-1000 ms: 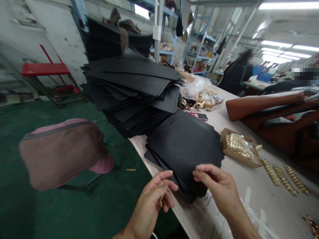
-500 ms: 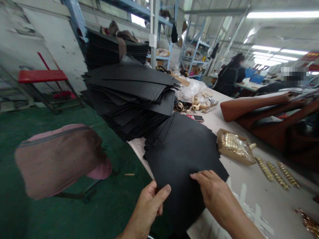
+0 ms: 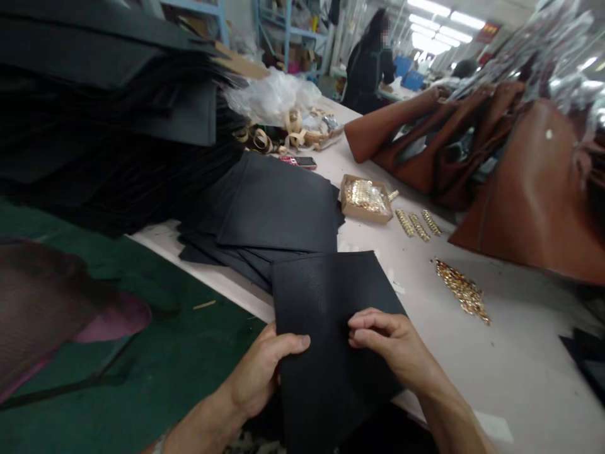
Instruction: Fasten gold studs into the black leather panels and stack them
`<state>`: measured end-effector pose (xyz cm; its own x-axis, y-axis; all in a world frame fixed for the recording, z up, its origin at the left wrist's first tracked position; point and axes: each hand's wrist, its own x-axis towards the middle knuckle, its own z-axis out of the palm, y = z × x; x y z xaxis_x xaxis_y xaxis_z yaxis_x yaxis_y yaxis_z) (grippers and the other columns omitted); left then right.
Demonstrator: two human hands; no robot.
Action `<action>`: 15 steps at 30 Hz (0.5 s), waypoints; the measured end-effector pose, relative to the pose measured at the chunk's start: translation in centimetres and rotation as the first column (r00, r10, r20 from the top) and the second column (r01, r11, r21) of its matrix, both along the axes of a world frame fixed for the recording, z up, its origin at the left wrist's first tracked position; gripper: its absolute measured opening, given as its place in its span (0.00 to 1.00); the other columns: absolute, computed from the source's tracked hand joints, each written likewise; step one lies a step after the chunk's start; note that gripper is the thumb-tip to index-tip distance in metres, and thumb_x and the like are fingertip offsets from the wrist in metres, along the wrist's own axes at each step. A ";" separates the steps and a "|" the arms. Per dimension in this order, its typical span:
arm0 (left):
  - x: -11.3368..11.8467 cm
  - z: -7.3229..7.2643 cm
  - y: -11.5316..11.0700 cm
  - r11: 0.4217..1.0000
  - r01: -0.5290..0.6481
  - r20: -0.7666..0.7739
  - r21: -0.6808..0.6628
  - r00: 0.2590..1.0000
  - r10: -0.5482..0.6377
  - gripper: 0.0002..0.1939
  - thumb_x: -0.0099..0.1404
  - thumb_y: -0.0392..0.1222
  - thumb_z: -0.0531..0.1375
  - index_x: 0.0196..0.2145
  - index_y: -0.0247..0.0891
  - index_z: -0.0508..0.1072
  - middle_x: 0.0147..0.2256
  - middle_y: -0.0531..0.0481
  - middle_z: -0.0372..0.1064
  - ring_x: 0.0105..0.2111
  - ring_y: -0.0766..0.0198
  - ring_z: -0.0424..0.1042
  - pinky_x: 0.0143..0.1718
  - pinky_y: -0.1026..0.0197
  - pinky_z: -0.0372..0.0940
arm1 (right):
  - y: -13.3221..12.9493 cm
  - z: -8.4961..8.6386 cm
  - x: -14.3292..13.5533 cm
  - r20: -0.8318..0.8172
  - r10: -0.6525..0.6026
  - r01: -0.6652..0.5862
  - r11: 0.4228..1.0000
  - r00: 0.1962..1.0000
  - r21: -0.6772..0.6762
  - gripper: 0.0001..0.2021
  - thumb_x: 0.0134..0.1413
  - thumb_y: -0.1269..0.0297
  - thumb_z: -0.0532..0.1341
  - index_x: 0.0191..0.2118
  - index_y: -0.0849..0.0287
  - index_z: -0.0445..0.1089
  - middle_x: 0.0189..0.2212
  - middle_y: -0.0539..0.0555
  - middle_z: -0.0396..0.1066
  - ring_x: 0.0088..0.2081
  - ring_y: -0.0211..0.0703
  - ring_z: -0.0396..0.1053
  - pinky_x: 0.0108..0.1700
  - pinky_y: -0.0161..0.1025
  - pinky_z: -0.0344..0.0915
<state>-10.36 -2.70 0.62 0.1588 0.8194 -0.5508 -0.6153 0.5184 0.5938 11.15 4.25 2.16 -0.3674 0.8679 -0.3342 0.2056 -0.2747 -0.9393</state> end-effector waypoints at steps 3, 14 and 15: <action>1.0 -0.1 0.0 0.994 0.110 -0.094 0.009 0.990 -0.109 0.16 0.49 0.44 0.70 0.34 0.34 0.76 0.20 0.55 0.66 0.16 0.73 0.60 0.16 0.71 0.53 | -0.9 -0.6 0.4 -0.018 -0.075 0.074 0.996 0.997 -0.053 0.09 0.47 0.61 0.69 0.33 0.61 0.78 0.25 0.50 0.74 0.27 0.36 0.72 0.33 0.33 0.70; 2.2 -0.7 0.3 0.981 0.166 -0.243 -0.102 0.952 -0.186 0.19 0.48 0.53 0.68 0.21 0.34 0.69 0.14 0.58 0.58 0.12 0.75 0.51 0.13 0.69 0.42 | -1.3 -1.1 0.6 -0.021 0.006 -0.007 0.999 1.000 -0.048 0.08 0.52 0.62 0.66 0.35 0.60 0.77 0.23 0.48 0.74 0.24 0.34 0.71 0.29 0.31 0.69; 2.2 -0.7 0.4 0.980 0.165 -0.244 -0.108 0.952 -0.187 0.19 0.48 0.53 0.68 0.21 0.34 0.68 0.14 0.58 0.57 0.12 0.76 0.50 0.13 0.69 0.42 | -1.2 -1.1 0.6 -0.026 0.019 -0.020 0.999 0.999 -0.047 0.08 0.53 0.62 0.65 0.36 0.60 0.77 0.25 0.49 0.74 0.26 0.34 0.72 0.31 0.31 0.70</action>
<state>-8.13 -2.35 -0.12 0.1437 0.7390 -0.6582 -0.3460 0.6607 0.6662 11.78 3.02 1.07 -0.3932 0.8439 -0.3649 0.1880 -0.3147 -0.9304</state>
